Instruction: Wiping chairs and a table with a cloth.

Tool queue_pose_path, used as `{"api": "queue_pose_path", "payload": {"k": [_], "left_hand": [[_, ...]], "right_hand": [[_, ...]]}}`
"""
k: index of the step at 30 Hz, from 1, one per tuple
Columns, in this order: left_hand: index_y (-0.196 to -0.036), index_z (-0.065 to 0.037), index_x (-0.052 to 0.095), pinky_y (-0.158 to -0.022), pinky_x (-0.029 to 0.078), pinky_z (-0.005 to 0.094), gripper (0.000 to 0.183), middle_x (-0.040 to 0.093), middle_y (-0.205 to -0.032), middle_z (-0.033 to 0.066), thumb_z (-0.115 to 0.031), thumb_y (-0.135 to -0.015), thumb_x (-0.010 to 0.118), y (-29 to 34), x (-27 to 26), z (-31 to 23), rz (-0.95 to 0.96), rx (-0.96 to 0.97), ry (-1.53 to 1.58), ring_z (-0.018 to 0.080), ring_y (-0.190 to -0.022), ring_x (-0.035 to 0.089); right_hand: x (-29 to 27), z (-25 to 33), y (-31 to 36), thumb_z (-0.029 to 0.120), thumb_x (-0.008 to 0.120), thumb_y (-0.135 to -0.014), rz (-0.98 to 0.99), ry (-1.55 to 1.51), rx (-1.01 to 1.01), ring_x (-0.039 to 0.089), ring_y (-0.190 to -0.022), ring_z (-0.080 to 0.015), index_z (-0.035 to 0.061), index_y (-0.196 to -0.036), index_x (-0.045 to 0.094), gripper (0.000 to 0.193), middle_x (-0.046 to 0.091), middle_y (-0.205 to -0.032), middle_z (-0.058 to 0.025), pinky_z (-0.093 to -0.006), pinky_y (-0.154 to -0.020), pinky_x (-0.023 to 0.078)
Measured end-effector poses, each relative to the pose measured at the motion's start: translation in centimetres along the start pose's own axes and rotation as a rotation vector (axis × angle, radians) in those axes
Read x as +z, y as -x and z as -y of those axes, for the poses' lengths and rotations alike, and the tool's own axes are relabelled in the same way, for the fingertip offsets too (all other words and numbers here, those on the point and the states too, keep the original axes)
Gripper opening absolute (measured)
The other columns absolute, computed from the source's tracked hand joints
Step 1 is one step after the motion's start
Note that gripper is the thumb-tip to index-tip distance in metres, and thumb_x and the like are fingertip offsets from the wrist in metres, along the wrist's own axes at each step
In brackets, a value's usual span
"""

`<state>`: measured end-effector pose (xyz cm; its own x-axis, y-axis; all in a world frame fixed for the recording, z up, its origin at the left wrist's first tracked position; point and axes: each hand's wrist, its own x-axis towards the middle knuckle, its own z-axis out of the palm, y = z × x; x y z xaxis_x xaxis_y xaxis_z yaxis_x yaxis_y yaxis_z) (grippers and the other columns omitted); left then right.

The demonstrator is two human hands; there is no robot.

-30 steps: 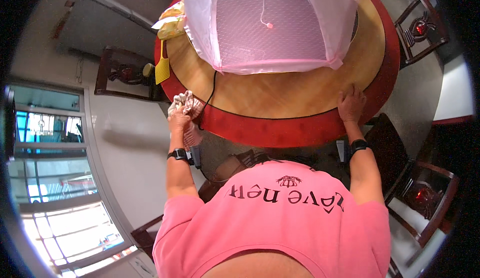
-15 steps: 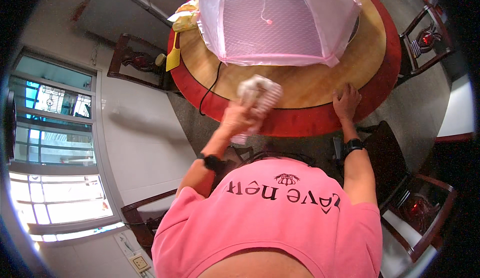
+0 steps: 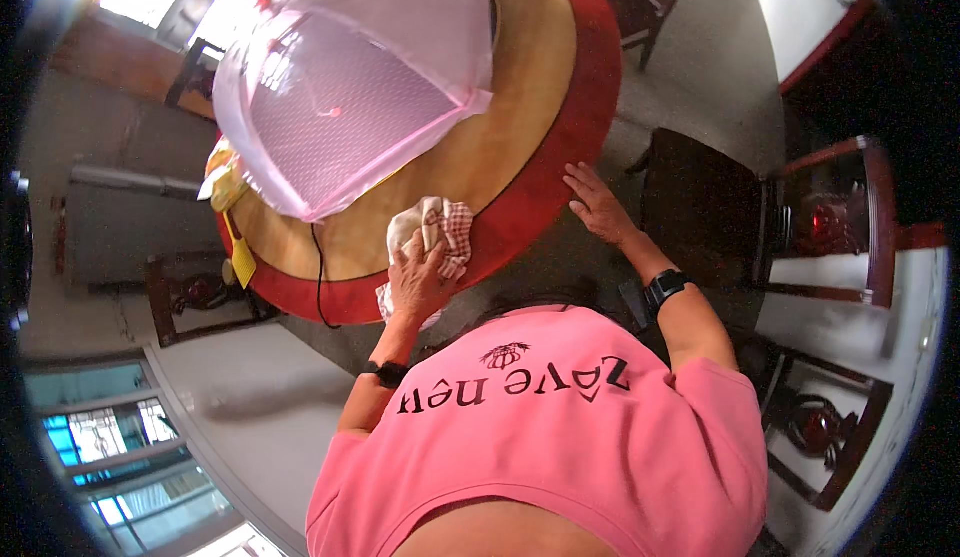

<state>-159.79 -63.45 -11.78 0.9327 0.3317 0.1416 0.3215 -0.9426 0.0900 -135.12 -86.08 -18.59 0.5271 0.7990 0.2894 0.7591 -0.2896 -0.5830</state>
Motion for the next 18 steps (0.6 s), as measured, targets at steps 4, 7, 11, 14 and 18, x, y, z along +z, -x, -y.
{"api": "queue_pose_path", "payload": {"k": [4,7,11,14,18], "left_hand": [[-0.112,-0.025,0.050,-0.074,0.038,0.0511,0.050,0.037,-0.126,0.0152,-0.036,-0.065,0.062,-2.2,0.5,-1.1,-0.001,0.104,0.056,0.0449,-0.100,0.038],[-0.107,-0.023,0.052,-0.075,0.037,0.0535,0.048,0.036,-0.126,0.0150,-0.029,-0.061,0.064,-5.0,1.2,-3.4,0.019,0.201,0.144,0.0473,-0.102,0.037],[-0.116,-0.018,0.050,-0.085,0.037,0.0464,0.056,0.035,-0.130,0.0151,-0.018,-0.062,0.065,-8.0,0.6,-5.3,0.122,0.247,0.181,0.0390,-0.109,0.038],[-0.117,0.001,0.046,-0.085,0.039,0.0371,0.051,0.041,-0.122,0.0248,-0.020,-0.073,0.061,-7.7,1.6,-3.3,-0.094,0.028,1.128,0.0330,-0.107,0.046],[-0.108,0.001,0.055,-0.074,0.043,0.0303,0.030,0.060,-0.099,0.0134,-0.009,-0.080,0.050,-4.9,3.2,1.0,-0.297,-0.453,0.787,0.0196,-0.091,0.055]], "right_hand": [[-0.6,1.5,0.9,0.016,0.049,-0.083,-0.095,-0.146,0.179,0.040,-0.114,-0.0318,0.0005,-0.115,0.047,0.035,0.042,-0.124,-0.0155,-0.0383,-0.095,0.033],[-0.2,4.7,-0.6,0.016,0.051,-0.082,-0.214,-0.132,0.155,0.045,-0.108,-0.0328,-0.0011,-0.114,0.046,0.037,0.045,-0.118,-0.0178,-0.0394,-0.092,0.035],[1.9,8.0,-2.7,0.025,0.054,-0.080,-0.234,-0.182,-0.043,0.044,-0.107,-0.0335,-0.0007,-0.118,0.042,0.047,0.046,-0.116,-0.0181,-0.0407,-0.091,0.034],[2.6,9.0,-3.0,0.037,0.054,-0.078,-0.163,-0.064,-0.128,0.044,-0.106,-0.0321,0.0001,-0.119,0.041,0.056,0.044,-0.116,-0.0174,-0.0419,-0.090,0.033],[3.5,11.3,-3.1,0.064,0.051,-0.068,-0.051,0.145,-0.060,0.037,-0.110,-0.0331,0.0047,-0.122,0.040,0.081,0.039,-0.121,-0.0177,-0.0492,-0.088,0.029]]}}
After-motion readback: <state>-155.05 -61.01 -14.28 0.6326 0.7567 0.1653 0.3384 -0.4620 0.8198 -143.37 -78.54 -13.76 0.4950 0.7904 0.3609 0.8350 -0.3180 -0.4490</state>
